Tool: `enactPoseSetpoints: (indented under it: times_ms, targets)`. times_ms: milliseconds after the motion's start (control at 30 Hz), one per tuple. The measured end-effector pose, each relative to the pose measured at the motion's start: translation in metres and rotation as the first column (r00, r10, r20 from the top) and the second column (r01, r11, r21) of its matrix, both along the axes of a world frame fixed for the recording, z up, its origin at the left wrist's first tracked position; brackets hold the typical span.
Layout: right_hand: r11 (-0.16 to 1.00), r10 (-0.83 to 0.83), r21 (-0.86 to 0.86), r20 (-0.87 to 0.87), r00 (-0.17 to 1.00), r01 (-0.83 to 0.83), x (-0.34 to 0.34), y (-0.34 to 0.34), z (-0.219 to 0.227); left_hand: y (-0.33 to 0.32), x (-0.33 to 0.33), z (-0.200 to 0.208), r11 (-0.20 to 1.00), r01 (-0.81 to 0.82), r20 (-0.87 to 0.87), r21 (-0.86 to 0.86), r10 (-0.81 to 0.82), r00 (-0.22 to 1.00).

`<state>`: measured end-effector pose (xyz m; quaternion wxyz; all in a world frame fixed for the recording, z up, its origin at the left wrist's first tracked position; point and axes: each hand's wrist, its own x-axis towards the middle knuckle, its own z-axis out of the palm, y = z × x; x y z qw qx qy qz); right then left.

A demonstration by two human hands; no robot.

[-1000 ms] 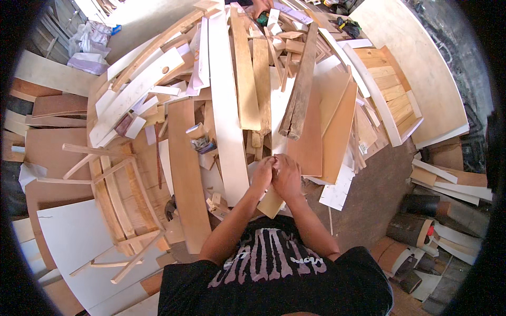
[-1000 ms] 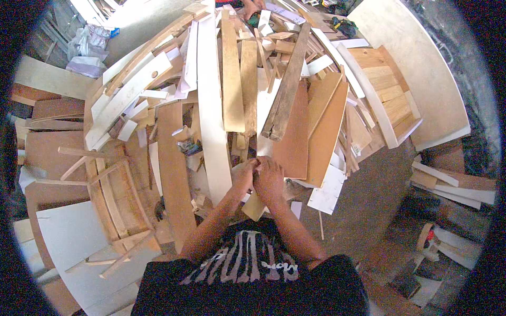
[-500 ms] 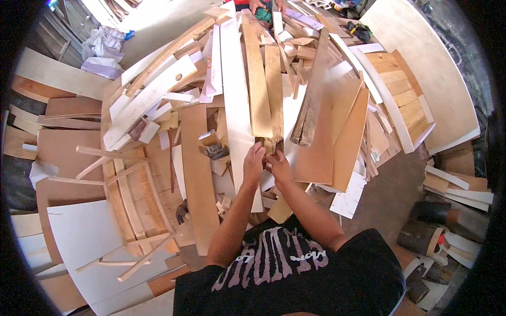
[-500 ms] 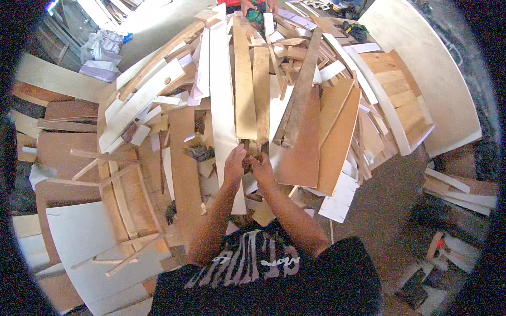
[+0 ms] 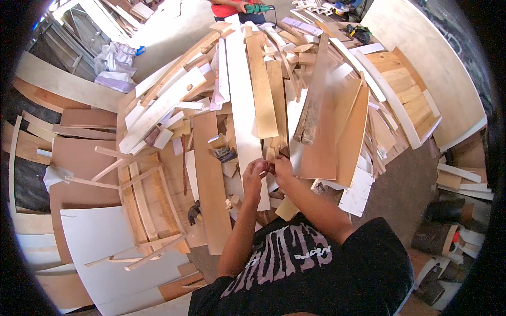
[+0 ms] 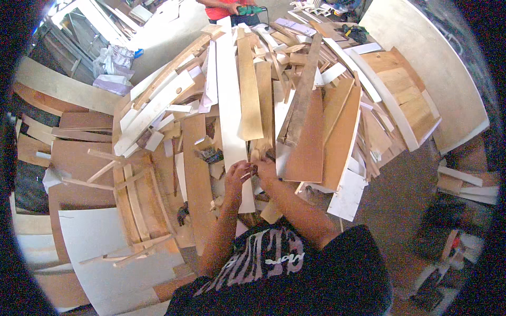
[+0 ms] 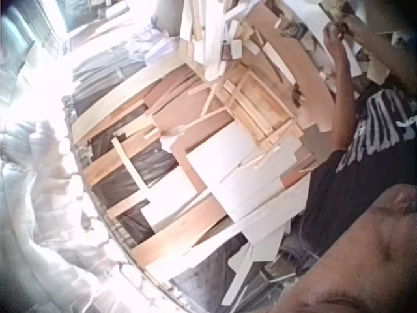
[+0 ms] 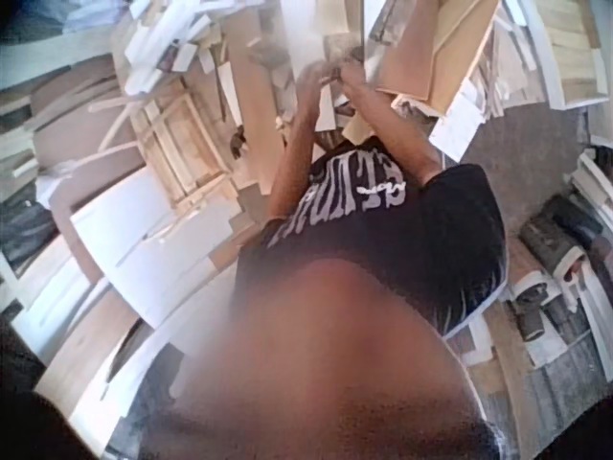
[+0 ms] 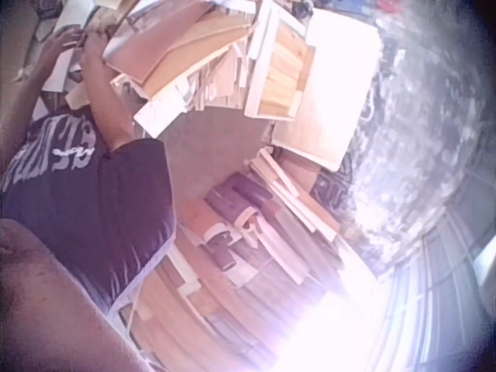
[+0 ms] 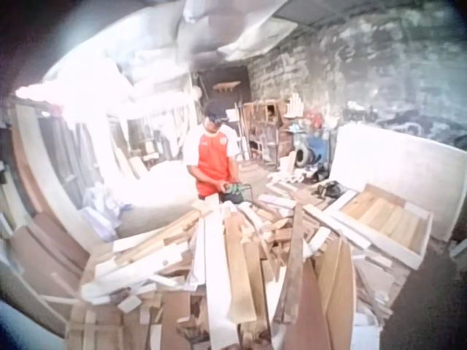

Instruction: The person builds a wooden chair by hammering frame pieces together with a hammer, lifting and turning the wooden frame, fitting wooden planks across the structure, and hammering the planks into place.

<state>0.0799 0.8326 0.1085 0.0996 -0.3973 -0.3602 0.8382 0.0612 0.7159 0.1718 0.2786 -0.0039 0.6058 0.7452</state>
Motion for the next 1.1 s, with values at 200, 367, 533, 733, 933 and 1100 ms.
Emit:
enactPoseSetpoints:
  times_ms: [200,367,533,733,933,1100]
  targets:
    - [0.988,0.071,0.124,0.182,0.981,-0.095,0.048,-0.03,0.021,-0.015,0.013,-0.005,0.996,-0.02,-0.058,-0.083,0.015,0.998]
    - [0.993,0.096,0.051,0.108,0.99,-0.102,0.084,-0.038,0.047,-0.033,0.023,-0.01,0.997,0.011,-0.007,-0.077,-0.011,1.0]
    - [0.972,0.229,0.042,0.07,0.971,-0.232,0.106,-0.047,0.03,-0.038,0.04,-0.017,0.993,0.073,0.008,-0.09,-0.073,0.997]
    - [0.83,0.327,0.428,0.145,0.934,-0.357,0.139,-0.059,0.014,-0.047,0.064,-0.023,0.994,0.104,-0.065,-0.025,-0.105,0.992]
    - [0.366,-0.072,0.912,0.226,0.971,-0.185,0.185,-0.029,0.068,-0.051,0.08,-0.03,0.98,0.143,-0.075,-0.138,-0.154,0.985]
    - [0.435,-0.24,0.878,0.329,0.913,-0.202,0.196,-0.03,0.028,-0.063,0.077,-0.098,0.955,0.151,-0.212,-0.256,-0.207,0.955]
